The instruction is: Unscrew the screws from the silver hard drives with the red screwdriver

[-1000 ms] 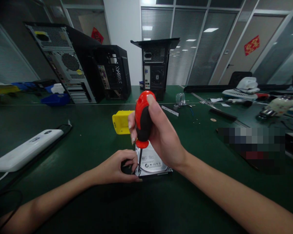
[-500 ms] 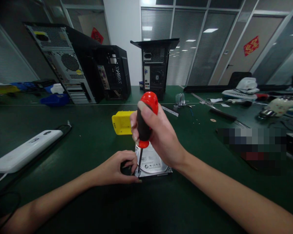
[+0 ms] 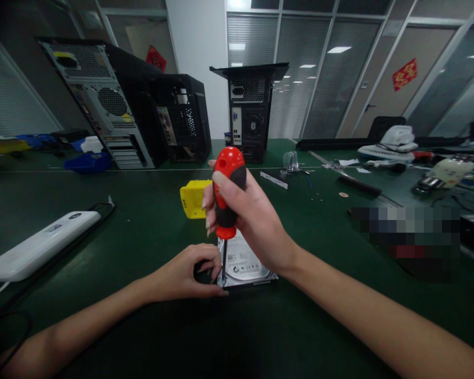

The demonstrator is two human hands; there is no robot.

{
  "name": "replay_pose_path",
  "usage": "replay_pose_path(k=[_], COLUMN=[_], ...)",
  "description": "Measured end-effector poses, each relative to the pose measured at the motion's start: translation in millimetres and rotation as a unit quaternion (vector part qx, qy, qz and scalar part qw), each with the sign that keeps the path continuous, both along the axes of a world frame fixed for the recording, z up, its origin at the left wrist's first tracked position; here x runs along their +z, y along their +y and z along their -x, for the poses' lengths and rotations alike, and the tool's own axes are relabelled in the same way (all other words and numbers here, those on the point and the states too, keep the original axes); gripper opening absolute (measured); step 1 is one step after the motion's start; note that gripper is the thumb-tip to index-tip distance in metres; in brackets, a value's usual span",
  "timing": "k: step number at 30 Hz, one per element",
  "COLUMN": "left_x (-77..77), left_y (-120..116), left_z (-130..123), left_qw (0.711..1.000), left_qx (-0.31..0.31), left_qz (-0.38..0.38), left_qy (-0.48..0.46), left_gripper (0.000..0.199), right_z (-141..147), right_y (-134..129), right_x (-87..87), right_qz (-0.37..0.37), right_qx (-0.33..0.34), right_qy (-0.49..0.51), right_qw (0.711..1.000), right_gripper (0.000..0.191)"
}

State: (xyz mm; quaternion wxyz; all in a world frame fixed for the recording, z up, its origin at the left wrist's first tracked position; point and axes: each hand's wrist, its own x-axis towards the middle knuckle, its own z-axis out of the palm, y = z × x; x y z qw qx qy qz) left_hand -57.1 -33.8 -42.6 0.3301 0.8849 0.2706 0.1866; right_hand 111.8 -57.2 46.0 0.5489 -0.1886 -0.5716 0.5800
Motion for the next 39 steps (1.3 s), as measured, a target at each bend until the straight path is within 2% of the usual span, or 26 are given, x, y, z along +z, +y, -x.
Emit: replay_pose_path(k=[7,14,19,23,30,36,39], left_x=[0.9,1.2,3.1,2.6,2.6,4.2,4.0], left_y=[-0.2,-0.6,-0.7,-0.2,-0.1,-1.6,-2.2], left_z=[0.5,-0.2,0.0,0.3,0.4,-0.2,-0.6], left_qw=[1.000,1.000,1.000,1.000,1.000,1.000,1.000], left_qx=[-0.004,0.003,-0.004,-0.007,-0.003,0.002,0.006], left_qz=[0.002,0.000,0.002,-0.007,-0.011,-0.018,-0.017], left_qy=[-0.003,0.002,0.001,0.006,0.021,0.024,0.024], left_gripper=[0.029,0.029,0.030,0.031,0.031,0.032,0.032], right_z=[-1.0,-1.9,-1.8,-2.3,-1.9,-1.3,-1.7], right_y=[0.0,1.6,4.3,4.7,2.2,1.3,0.7], right_x=[-1.9,-3.0,-6.8,-4.5,-1.0,-3.2,-3.1], right_qz=[0.019,0.034,-0.001,0.011,0.017,-0.007,-0.004], right_qx=[-0.006,0.023,-0.023,-0.033,0.029,0.010,0.020], right_qy=[0.008,0.020,-0.011,-0.008,0.020,-0.028,-0.015], right_qw=[1.000,0.999,1.000,0.999,0.999,1.000,1.000], right_gripper=[0.022,0.029,0.028,0.027,0.018,0.030,0.029])
